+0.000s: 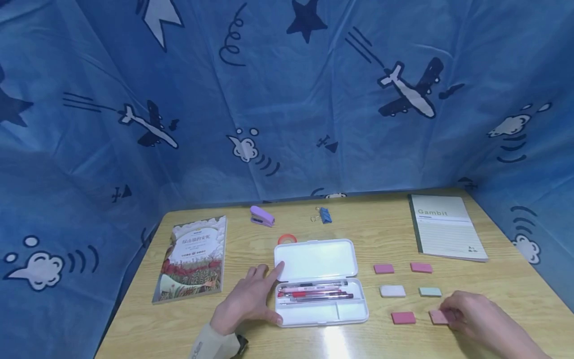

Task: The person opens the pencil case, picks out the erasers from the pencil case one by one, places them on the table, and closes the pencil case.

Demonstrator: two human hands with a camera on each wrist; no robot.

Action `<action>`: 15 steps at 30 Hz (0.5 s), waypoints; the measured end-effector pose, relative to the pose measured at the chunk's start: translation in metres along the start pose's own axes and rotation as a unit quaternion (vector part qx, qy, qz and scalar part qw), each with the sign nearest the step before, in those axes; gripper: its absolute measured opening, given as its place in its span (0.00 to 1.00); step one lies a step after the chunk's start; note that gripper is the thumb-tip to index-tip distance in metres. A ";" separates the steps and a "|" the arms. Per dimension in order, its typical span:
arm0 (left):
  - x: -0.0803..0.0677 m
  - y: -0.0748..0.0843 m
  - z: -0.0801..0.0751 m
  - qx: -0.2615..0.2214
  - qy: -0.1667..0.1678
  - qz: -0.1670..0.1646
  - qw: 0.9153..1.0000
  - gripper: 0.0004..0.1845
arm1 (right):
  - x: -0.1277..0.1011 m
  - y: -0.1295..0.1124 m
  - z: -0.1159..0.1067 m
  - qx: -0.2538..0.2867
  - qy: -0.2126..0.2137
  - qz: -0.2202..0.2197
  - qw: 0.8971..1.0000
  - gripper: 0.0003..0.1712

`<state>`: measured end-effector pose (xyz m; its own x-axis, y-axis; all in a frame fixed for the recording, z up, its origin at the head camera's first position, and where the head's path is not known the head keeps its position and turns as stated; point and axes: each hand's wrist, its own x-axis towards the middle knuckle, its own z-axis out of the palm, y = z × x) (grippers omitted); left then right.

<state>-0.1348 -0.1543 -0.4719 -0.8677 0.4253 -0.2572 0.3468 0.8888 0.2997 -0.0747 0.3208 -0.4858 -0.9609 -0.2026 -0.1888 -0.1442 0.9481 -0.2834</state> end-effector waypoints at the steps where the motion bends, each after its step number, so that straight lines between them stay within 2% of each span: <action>1: 0.000 0.000 0.000 0.000 0.000 0.000 1.000 0.71 | 0.001 0.000 0.000 0.000 -0.003 0.007 1.000 0.03; 7: -0.001 0.001 -0.001 0.001 0.002 0.001 1.000 0.71 | 0.002 -0.001 0.001 -0.002 -0.012 0.015 1.000 0.04; 11: -0.002 0.001 0.000 0.000 0.001 0.002 1.000 0.71 | 0.004 -0.005 -0.008 0.013 -0.027 0.025 0.999 0.10; 13: -0.002 0.001 0.000 -0.002 0.000 0.000 1.000 0.71 | 0.008 -0.012 -0.017 0.018 -0.017 0.013 1.000 0.13; 15: -0.002 0.001 0.000 -0.004 -0.001 -0.003 1.000 0.71 | 0.014 -0.022 -0.026 0.012 0.014 -0.018 1.000 0.15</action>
<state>-0.1327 -0.1542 -0.4708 -0.8690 0.4206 -0.2606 0.3393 0.8899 0.3050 -0.0909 0.3039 -0.4579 -0.9615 -0.2291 -0.1515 -0.1733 0.9340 -0.3126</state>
